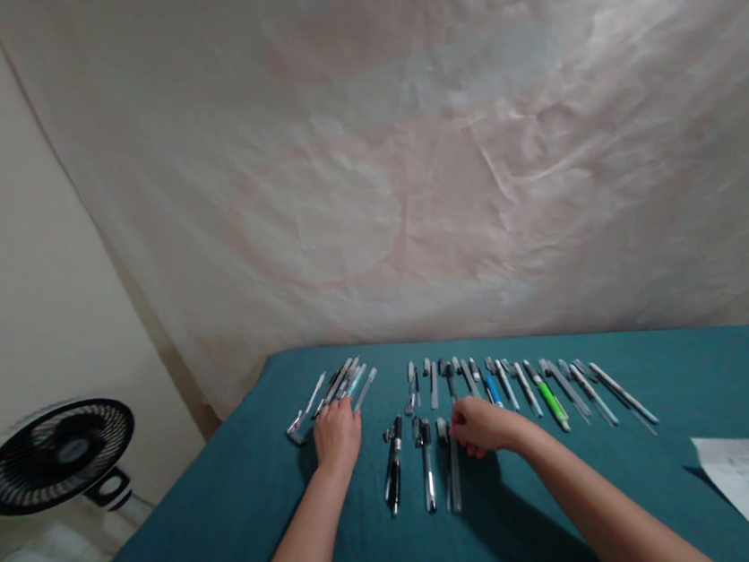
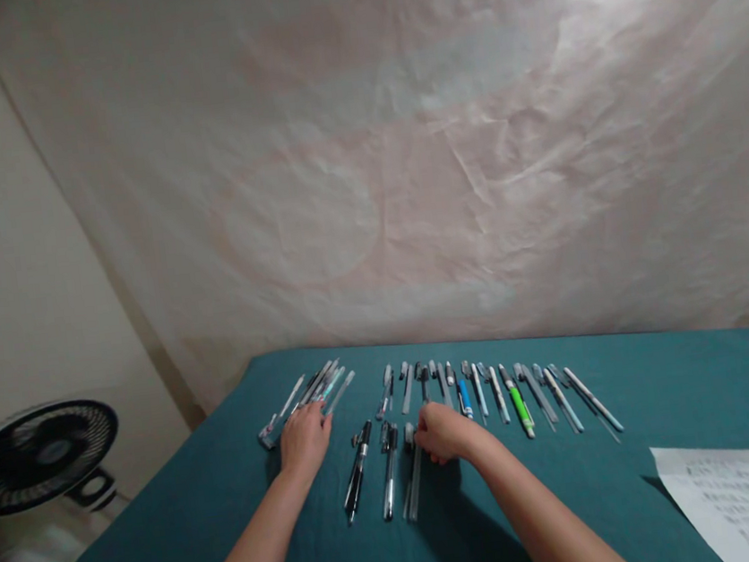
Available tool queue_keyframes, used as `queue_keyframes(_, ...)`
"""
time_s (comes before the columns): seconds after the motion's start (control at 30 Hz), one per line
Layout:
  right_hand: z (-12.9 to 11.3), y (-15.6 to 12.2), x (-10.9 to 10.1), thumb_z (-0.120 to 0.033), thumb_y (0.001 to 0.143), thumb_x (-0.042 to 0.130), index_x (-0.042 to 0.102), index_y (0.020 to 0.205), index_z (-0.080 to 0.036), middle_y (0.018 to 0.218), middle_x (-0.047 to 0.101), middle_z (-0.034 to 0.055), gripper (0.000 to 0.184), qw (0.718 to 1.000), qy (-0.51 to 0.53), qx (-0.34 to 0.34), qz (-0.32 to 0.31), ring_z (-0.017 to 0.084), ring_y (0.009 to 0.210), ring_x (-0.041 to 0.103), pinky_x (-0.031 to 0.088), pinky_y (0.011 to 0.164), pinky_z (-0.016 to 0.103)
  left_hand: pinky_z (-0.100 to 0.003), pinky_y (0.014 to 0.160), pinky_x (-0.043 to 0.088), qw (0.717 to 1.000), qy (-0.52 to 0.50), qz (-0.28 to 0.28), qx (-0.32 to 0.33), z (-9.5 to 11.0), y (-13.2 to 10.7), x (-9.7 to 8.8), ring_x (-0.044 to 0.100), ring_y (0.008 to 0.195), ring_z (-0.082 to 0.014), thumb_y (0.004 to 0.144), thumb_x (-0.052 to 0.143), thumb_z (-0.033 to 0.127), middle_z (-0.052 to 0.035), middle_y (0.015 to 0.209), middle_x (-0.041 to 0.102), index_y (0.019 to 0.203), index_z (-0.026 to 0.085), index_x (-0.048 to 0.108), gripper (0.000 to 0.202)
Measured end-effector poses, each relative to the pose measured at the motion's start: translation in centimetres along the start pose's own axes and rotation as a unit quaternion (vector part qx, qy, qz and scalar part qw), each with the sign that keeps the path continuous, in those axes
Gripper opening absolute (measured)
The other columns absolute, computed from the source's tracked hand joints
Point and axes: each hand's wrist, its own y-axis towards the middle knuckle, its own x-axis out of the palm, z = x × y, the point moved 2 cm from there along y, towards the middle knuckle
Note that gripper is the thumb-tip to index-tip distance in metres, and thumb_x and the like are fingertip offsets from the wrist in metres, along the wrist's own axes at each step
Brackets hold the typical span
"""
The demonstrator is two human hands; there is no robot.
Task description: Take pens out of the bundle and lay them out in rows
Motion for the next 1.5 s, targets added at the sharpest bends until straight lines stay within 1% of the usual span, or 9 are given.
queue_keyframes(0.33, -0.6, -1.0, -2.9, -0.015, 0.065, 0.054, 0.053, 0.050, -0.013, 0.046, 0.058, 0.0026, 0.015, 0.996, 0.053, -0.036, 0.062, 0.010, 0.038, 0.052, 0.039, 0.037, 0.019, -0.035, 0.078, 0.039, 0.983, -0.163, -0.042, -0.066, 0.0, 0.7, -0.8, 0.056, 0.085, -0.0223, 0.075, 0.044, 0.033, -0.0113, 0.090, 0.063, 0.094, 0.014, 0.060, 0.031)
queue_keyframes(0.47, -2.0, -1.2, -3.4, -0.029, 0.072, 0.053, 0.054, 0.057, -0.013, 0.053, 0.060, 0.0033, 0.022, 0.984, 0.127, -0.069, 0.102, 0.009, 0.040, 0.052, 0.040, 0.039, 0.018, -0.030, 0.080, 0.041, 0.951, -0.294, -0.089, -0.034, 3.8, 0.1, -1.3, 0.057, 0.089, -0.0186, 0.076, 0.043, 0.035, -0.0091, 0.098, 0.063, 0.098, 0.012, 0.060, 0.036)
queue_keyframes(0.63, -3.7, -1.8, -4.2, -0.040, 0.080, 0.040, 0.054, 0.077, -0.013, 0.079, 0.060, 0.0060, 0.031, 0.949, 0.249, -0.109, 0.159, 0.007, 0.050, 0.054, 0.045, 0.045, 0.018, -0.028, 0.072, 0.043, 0.898, -0.408, -0.164, 0.008, 10.0, -3.2, -2.3, 0.059, 0.081, -0.0178, 0.075, 0.043, 0.041, -0.0074, 0.091, 0.066, 0.101, 0.012, 0.059, 0.041)
queue_keyframes(0.73, -3.6, -2.1, -4.9, -0.038, 0.079, 0.043, 0.054, 0.077, -0.014, 0.077, 0.057, 0.0040, 0.027, 0.927, 0.310, -0.121, 0.174, 0.006, 0.051, 0.052, 0.045, 0.046, 0.017, -0.026, 0.066, 0.042, 0.837, -0.498, -0.225, -0.021, 11.9, -4.9, -2.8, 0.057, 0.077, -0.0171, 0.073, 0.047, 0.043, -0.0080, 0.091, 0.065, 0.100, 0.012, 0.060, 0.042)
queue_keyframes(0.87, -2.9, -2.9, -5.1, -0.035, 0.071, 0.055, 0.056, 0.072, -0.014, 0.069, 0.055, 0.0007, 0.021, 0.909, 0.379, -0.126, 0.117, 0.004, 0.047, 0.047, 0.042, 0.044, 0.016, -0.021, 0.061, 0.038, 0.757, -0.579, -0.292, -0.079, 12.9, -6.6, -3.1, 0.053, 0.070, -0.0120, 0.070, 0.053, 0.041, -0.0053, 0.083, 0.062, 0.094, 0.013, 0.059, 0.037)
queue_keyframes(1.07, -1.2, -4.9, -3.5, -0.034, 0.066, 0.060, 0.057, 0.076, -0.015, 0.066, 0.051, -0.0032, 0.021, 0.902, 0.413, -0.119, 0.041, 0.002, 0.042, 0.039, 0.034, 0.040, 0.015, -0.024, 0.067, 0.039, 0.561, -0.678, -0.439, -0.180, 15.8, -10.1, -2.7, 0.055, 0.076, -0.0121, 0.070, 0.055, 0.035, -0.0037, 0.082, 0.056, 0.082, 0.015, 0.052, 0.024)
queue_keyframes(1.13, -0.4, -5.4, -3.0, -0.036, 0.066, 0.059, 0.057, 0.078, -0.016, 0.064, 0.050, -0.0038, 0.023, 0.901, 0.418, -0.105, 0.050, 0.003, 0.043, 0.039, 0.034, 0.041, 0.015, -0.025, 0.066, 0.040, 0.551, -0.681, -0.445, -0.185, 16.9, -10.9, -2.3, 0.057, 0.072, -0.0123, 0.072, 0.053, 0.035, -0.0043, 0.081, 0.057, 0.082, 0.015, 0.049, 0.023)
queue_keyframes(1.3, 1.1, -6.3, -2.8, -0.045, 0.068, 0.054, 0.059, 0.079, -0.014, 0.066, 0.052, -0.0008, 0.034, 0.914, 0.367, -0.103, 0.141, 0.005, 0.049, 0.042, 0.033, 0.043, 0.016, -0.026, 0.061, 0.040, 0.604, -0.647, -0.422, -0.198, 18.8, -11.7, -0.4, 0.054, 0.057, -0.0100, 0.071, 0.054, 0.032, -0.0013, 0.068, 0.056, 0.078, 0.015, 0.044, 0.021)
queue_keyframes(1.5, 2.0, -6.1, -1.9, -0.048, 0.070, 0.051, 0.062, 0.085, -0.015, 0.071, 0.055, 0.0012, 0.038, 0.920, 0.346, -0.097, 0.157, 0.007, 0.052, 0.045, 0.033, 0.044, 0.016, -0.019, 0.053, 0.037, 0.519, -0.728, -0.369, -0.256, 20.2, -10.9, 1.0, 0.051, 0.055, -0.0075, 0.075, 0.049, 0.035, 0.0003, 0.065, 0.050, 0.080, 0.015, 0.044, 0.021)
